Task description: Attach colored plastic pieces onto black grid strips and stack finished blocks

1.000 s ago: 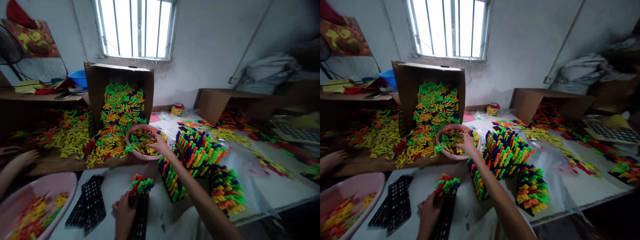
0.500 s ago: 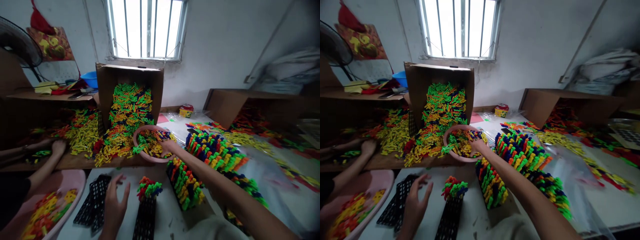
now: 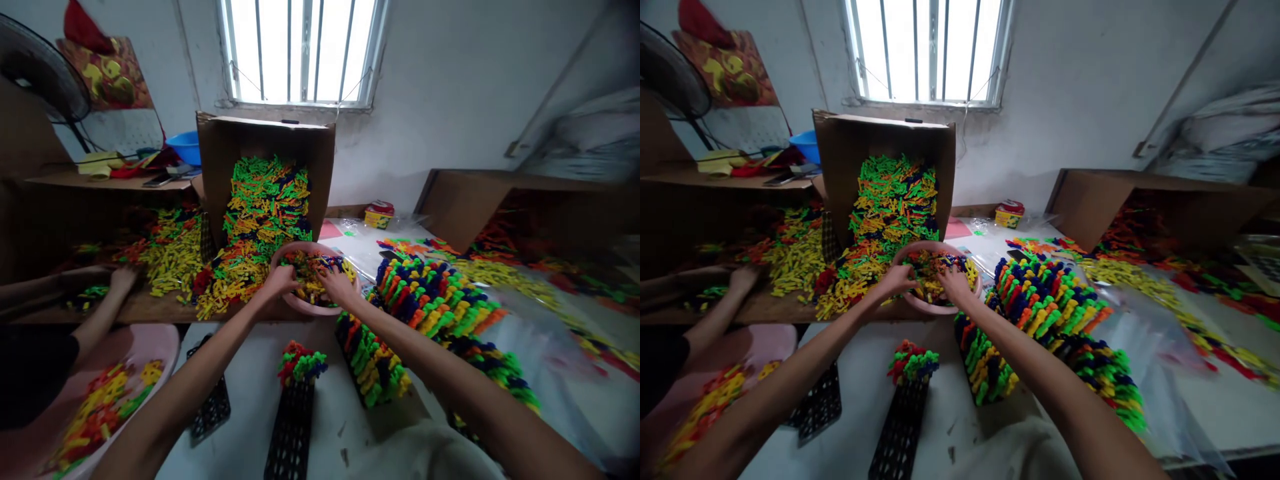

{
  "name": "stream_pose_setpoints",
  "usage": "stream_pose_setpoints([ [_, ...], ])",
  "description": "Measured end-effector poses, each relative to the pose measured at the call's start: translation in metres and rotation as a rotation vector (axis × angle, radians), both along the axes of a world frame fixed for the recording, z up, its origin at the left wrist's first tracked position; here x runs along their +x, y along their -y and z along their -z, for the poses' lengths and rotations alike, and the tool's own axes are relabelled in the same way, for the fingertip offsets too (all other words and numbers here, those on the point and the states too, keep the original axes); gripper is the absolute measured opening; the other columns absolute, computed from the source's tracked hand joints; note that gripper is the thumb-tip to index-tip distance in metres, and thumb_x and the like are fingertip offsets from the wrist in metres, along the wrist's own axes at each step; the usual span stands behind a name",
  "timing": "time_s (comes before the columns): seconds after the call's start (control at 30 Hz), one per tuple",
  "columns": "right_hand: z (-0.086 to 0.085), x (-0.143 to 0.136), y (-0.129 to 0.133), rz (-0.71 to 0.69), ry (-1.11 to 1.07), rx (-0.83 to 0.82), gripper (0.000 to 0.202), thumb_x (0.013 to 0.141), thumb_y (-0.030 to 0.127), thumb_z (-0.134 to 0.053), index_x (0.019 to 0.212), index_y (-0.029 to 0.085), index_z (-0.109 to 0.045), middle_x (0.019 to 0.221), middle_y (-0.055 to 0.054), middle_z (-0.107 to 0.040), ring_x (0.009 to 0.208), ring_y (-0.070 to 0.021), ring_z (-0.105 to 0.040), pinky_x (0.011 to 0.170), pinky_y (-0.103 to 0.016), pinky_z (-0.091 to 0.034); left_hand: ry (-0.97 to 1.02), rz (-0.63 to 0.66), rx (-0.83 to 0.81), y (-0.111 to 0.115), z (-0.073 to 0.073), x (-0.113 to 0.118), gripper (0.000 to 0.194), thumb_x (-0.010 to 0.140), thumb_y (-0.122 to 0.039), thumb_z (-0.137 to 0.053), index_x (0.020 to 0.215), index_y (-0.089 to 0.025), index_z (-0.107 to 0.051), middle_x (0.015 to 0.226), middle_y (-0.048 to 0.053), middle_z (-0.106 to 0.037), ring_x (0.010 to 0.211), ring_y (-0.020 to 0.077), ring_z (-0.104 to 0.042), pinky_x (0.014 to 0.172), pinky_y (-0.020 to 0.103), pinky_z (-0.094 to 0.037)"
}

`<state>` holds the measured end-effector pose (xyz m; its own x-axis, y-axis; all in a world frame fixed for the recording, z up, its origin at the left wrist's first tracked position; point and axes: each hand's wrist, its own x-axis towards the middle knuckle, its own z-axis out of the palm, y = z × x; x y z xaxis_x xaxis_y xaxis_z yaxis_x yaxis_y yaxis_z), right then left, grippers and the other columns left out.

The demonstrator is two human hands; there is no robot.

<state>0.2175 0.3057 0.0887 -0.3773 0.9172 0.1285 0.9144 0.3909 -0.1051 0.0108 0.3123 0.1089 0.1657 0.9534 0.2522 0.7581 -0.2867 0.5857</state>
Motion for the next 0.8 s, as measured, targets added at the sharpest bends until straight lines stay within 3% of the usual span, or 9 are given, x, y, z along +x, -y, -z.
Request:
stream_pose_setpoints([
  [0.17,-0.028,0.013,-0.022,-0.101,-0.061,0.014,0.029,0.088,0.035,-0.065,0.112,0.018,-0.069,0.117,-0.015,-0.07,0.12,-0.0316,-0.057,0.106,-0.043,-0.038,0.257,-0.056,-0.055,-0.016,-0.006,-0.015,0.013,0.055,-0.019,-0.079,0.062,-0.017,-0.068,0.063,0.003,-0.069,0.069,0.0202,-0.062,0.073,0.028,-0.046],
  [0.27,-0.04,0.011,-0.024,-0.1,-0.119,0.064,0.03,0.094,0.038,-0.057,0.117,0.021,-0.066,0.123,-0.011,-0.068,0.117,-0.0269,-0.06,0.101,-0.036,-0.041,0.447,-0.081,-0.061,-0.013,-0.008,-0.023,0.012,0.058,-0.021,-0.077,0.063,-0.014,-0.07,0.062,0.004,-0.068,0.063,0.0176,-0.061,0.069,0.028,-0.045],
  [0.43,-0.062,0.003,-0.021,0.03,-0.234,0.171,0.036,0.099,0.041,-0.045,0.123,0.018,-0.059,0.115,-0.014,-0.069,0.103,-0.0268,-0.065,0.084,-0.033,-0.046,0.77,-0.231,0.034,0.005,-0.018,-0.036,0.032,0.07,-0.041,-0.071,0.082,-0.011,-0.067,0.078,0.005,-0.069,0.064,0.0125,-0.059,0.064,0.024,-0.045],
  [0.5,-0.07,-0.006,-0.015,0.096,-0.303,0.212,0.039,0.101,0.044,-0.038,0.12,0.016,-0.058,0.112,-0.014,-0.07,0.097,-0.0262,-0.066,0.079,-0.032,-0.046,0.89,-0.33,0.09,0.025,-0.02,-0.045,0.039,0.07,-0.048,-0.071,0.085,-0.013,-0.064,0.075,0.002,-0.065,0.06,0.0101,-0.055,0.059,0.022,-0.043],
  [0.6,-0.07,-0.036,0.006,0.146,-0.506,0.285,0.039,0.101,0.044,-0.035,0.114,0.016,-0.059,0.104,-0.012,-0.071,0.09,-0.0235,-0.066,0.076,-0.03,-0.046,1.144,-0.463,0.192,0.077,-0.009,-0.064,0.042,0.066,-0.051,-0.074,0.084,-0.016,-0.06,0.068,-0.004,-0.058,0.057,0.008,-0.052,0.055,0.02,-0.041],
  [0.7,-0.053,-0.082,0.043,0.04,-0.587,0.236,0.035,0.099,0.044,-0.038,0.109,0.018,-0.061,0.098,-0.01,-0.072,0.086,-0.0221,-0.066,0.076,-0.029,-0.046,1.311,-0.539,0.207,0.142,0.017,-0.079,0.041,0.067,-0.05,-0.075,0.086,-0.018,-0.058,0.067,-0.006,-0.057,0.058,0.008,-0.054,0.054,0.019,-0.044],
  [0.8,-0.027,-0.131,0.079,-0.107,-0.387,0.013,0.025,0.096,0.036,-0.05,0.11,0.02,-0.062,0.104,-0.012,-0.072,0.094,-0.0242,-0.067,0.081,-0.031,-0.047,1.361,-0.638,0.11,0.195,0.052,-0.086,0.044,0.063,-0.048,-0.077,0.088,-0.017,-0.058,0.068,-0.004,-0.061,0.06,0.0095,-0.059,0.054,0.019,-0.046],
])
